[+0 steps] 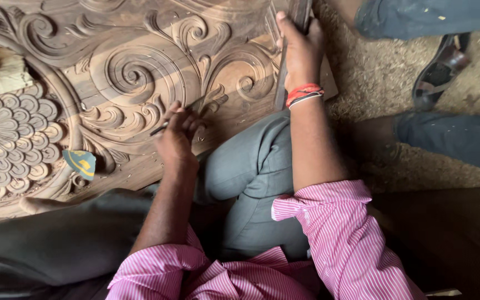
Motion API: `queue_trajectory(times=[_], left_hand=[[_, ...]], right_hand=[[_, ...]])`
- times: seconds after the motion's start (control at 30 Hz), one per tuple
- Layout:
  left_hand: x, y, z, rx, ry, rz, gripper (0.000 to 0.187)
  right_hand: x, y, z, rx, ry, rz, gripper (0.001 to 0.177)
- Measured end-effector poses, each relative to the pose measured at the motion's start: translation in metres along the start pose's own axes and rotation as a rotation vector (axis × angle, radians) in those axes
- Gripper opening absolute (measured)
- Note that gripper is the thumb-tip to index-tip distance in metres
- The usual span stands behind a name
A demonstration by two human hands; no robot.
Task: The person carves intricate floral and scroll patterns into a wooden panel using a chisel and mallet. They strike the chisel repeatedly to shape the wood and occasionally wipe away wood shavings with their hands.
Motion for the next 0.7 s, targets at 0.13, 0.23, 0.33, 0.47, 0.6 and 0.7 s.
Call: queue_trajectory(times=[0.13, 0.23, 0.33, 0.47, 0.6, 0.7], left_hand=[[0.002, 0.007, -0.001, 0.079, 0.025, -0.094, 0.047], [0.0, -0.003, 0.0, 0.044, 0.061, -0.08, 0.049], [-0.006, -0.021, -0.002, -0.038, 0.094, -0.048, 0.051], [-0.024, -0.049, -0.012, -0.043, 0.109, -0.003, 0.053], [-0.036, -0.067, -0.024, -0.037, 0.064, 0.007, 0.053], [-0.039, -0.064, -0.028, -0.03, 0.043, -0.013, 0.053]], right_hand=[[0.006, 0.009, -0.007, 0.046, -0.068, -0.062, 0.02], [0.009, 0.011, -0.011, 0.046, -0.07, -0.098, 0.016], [0.013, 0.01, -0.011, 0.031, -0.03, -0.096, 0.016], [0.018, 0.012, -0.01, 0.029, -0.053, -0.119, 0.018], [0.023, 0.015, -0.014, 0.04, -0.018, -0.114, 0.018], [0.03, 0.015, -0.015, 0.048, -0.014, -0.099, 0.016]])
Point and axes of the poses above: each hand's wrist, its own z-axis away from the middle knuckle, its own y-axis out of the back of the hand, x = y × z, the point moved 2 cm from there along -z, towards the middle knuckle, and after that the axes turned 6 degrees about -x, right-handed, at the moved point
